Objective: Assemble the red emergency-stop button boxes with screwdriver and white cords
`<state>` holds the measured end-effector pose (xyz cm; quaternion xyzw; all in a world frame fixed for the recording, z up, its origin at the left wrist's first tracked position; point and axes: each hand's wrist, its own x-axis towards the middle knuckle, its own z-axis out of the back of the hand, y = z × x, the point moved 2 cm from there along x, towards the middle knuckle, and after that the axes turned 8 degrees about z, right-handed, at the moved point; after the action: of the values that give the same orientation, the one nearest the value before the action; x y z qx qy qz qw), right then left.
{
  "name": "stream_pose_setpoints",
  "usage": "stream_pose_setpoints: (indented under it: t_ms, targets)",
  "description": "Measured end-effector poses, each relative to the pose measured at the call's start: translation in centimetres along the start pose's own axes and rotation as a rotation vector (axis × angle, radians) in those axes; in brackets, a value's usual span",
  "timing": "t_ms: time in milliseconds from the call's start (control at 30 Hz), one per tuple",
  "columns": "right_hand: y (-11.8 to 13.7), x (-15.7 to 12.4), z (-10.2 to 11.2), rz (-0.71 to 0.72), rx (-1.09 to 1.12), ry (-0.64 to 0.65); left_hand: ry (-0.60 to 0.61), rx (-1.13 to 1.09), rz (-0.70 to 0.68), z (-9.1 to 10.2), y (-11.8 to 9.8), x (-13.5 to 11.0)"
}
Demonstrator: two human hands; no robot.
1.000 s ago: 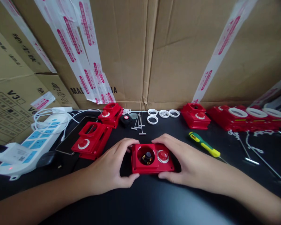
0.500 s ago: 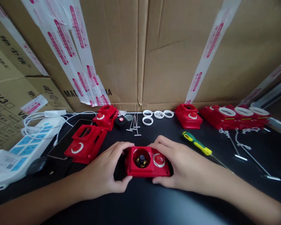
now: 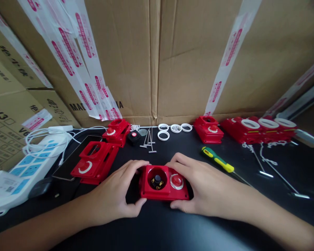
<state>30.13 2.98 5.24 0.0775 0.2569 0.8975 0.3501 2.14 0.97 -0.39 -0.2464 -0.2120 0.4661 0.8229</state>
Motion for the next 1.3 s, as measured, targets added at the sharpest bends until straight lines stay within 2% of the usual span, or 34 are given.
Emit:
stream_pose_setpoints:
  t_ms: [267,500,667,800,867,933,1000,1067,1167,1300]
  targets:
    - [-1.4,0.0,0.0,0.078,-0.014,-0.047,0.029,-0.002,0.021,-0.1,0.6,-0.1]
    - [-1.9,0.1,0.9,0.12,-0.006,-0.066,0.026,0.043,0.032,-0.1,0.8,-0.1]
    - [-3.0,-0.4,2.6,0.145,-0.053,-0.195,-0.01,0.025,0.038,0.0,0.9,0.2]
    - [-4.2,-1.8,5.6,0.16,-0.193,-0.356,0.004,0.028,0.045,0.0,1.0,0.2]
    - [-4.8,-3.1,7.8,0.112,-0.278,-0.467,0.008,0.029,0.028,-0.1,1.0,0.1]
    - [-5.5,-4.8,9.6,-0.02,-0.384,-0.582,0.009,0.035,0.01,-0.1,0.9,0.2]
    - [-6.3,-6.8,10.4,-0.179,-0.484,-0.699,0.014,0.052,-0.001,-0.1,0.7,0.2]
    - [-7.5,-9.0,9.7,-0.286,-0.573,-0.781,0.014,0.074,-0.014,-0.1,0.6,0.3]
    - [-9.7,-12.4,7.2,-0.392,-0.748,-0.801,0.017,0.095,-0.037,0.1,0.3,0.3]
    - [-12.1,-15.7,4.0,-0.652,-0.735,-0.662,0.024,0.119,-0.062,0.3,0.0,0.3]
